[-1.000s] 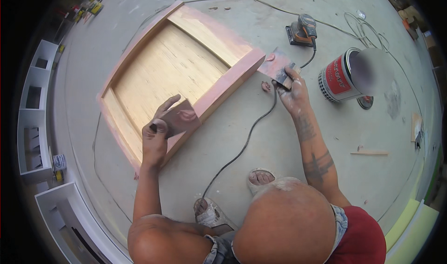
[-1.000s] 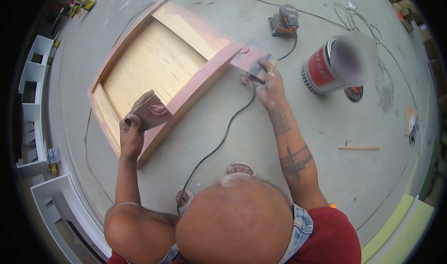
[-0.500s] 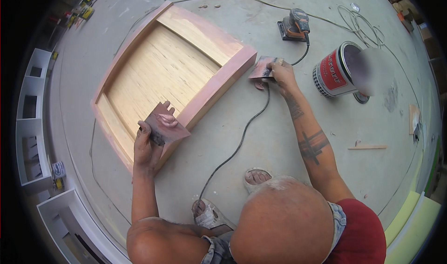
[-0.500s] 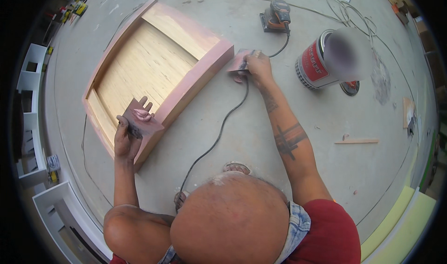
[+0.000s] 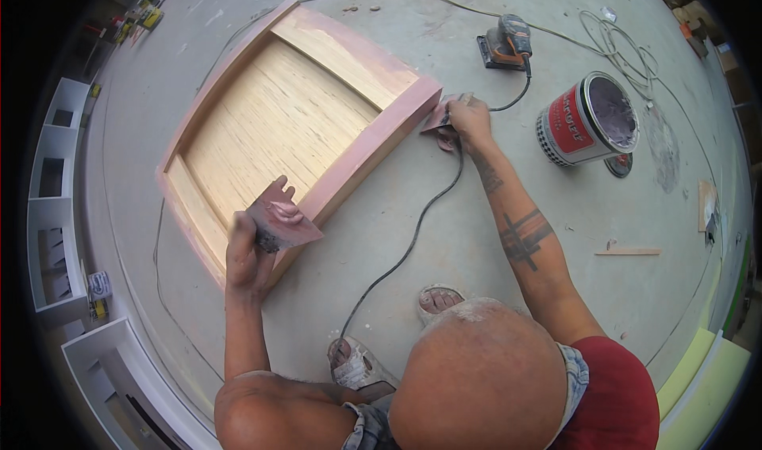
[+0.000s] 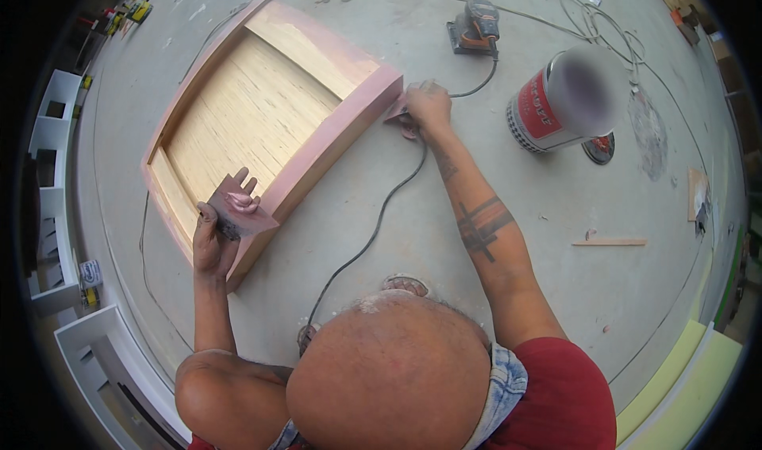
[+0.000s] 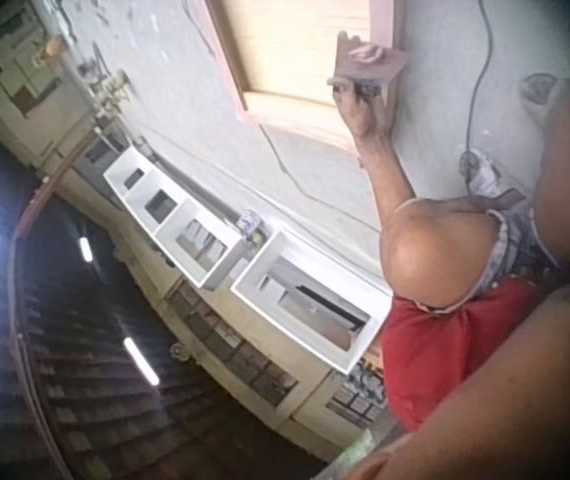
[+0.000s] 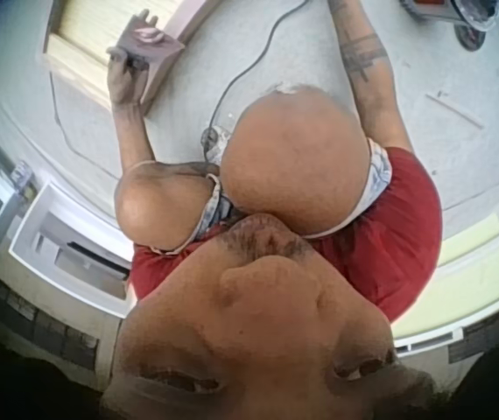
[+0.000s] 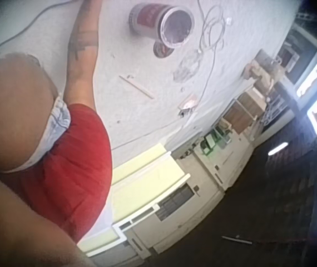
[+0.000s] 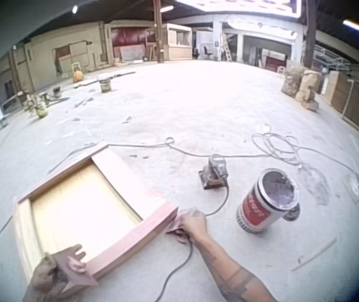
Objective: The person scoops filler from a can, mixes it between two putty knives, and applies the filler onto the edges of a wooden frame.
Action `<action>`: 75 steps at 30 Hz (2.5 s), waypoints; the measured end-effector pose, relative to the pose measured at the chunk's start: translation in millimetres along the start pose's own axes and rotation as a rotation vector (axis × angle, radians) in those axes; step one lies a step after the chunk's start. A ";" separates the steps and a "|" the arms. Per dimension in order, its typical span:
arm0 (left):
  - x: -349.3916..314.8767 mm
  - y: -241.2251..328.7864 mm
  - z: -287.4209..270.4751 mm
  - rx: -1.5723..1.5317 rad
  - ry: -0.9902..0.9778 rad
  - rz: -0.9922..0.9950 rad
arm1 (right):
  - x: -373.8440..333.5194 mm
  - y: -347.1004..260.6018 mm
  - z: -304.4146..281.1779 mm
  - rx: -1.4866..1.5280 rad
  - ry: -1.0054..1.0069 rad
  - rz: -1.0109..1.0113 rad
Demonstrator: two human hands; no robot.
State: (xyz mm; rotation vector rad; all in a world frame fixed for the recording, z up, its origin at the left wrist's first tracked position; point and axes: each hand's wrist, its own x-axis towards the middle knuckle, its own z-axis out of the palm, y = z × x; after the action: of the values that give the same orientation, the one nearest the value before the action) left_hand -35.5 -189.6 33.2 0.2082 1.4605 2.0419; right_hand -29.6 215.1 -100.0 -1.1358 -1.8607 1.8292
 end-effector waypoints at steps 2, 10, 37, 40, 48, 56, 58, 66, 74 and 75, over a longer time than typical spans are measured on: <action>-3.0 0.9 -9.0 0.000 -0.049 -0.016 | -4.2 -4.1 4.8 0.003 -0.018 0.005; -3.7 2.0 -8.8 0.075 -0.068 0.003 | 1.0 -27.7 -18.6 0.112 0.038 -0.179; -4.6 -6.8 -7.8 -0.046 -0.037 -0.035 | -45.9 15.4 -19.5 0.296 0.016 -0.023; -2.9 -9.0 -10.6 -0.063 -0.033 -0.042 | -50.1 22.7 -9.0 0.289 -0.004 0.052; -6.0 -7.1 -8.7 -0.094 -0.003 -0.042 | -36.5 25.8 6.5 0.406 -0.001 0.152; -3.9 -9.8 -13.8 -0.090 -0.020 -0.041 | -20.9 35.1 16.4 0.289 0.050 0.097; -0.4 -6.3 -12.6 -0.058 -0.017 -0.055 | -20.9 34.7 17.2 0.328 0.047 0.106; 40.8 -8.0 -58.7 0.118 -0.051 -0.399 | -25.2 37.3 20.5 0.405 0.088 0.070; 42.8 5.5 -41.2 0.343 -0.166 -0.457 | -35.0 25.6 18.1 0.456 0.094 0.070; 42.5 5.5 -41.9 0.283 -0.146 -0.460 | -37.4 21.6 17.3 0.455 0.094 0.070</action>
State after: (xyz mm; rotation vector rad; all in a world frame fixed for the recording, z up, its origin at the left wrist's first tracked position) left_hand -90.8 -200.6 13.0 0.1183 1.5346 1.4261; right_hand -10.5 174.2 -111.1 -1.1022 -1.2728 2.0551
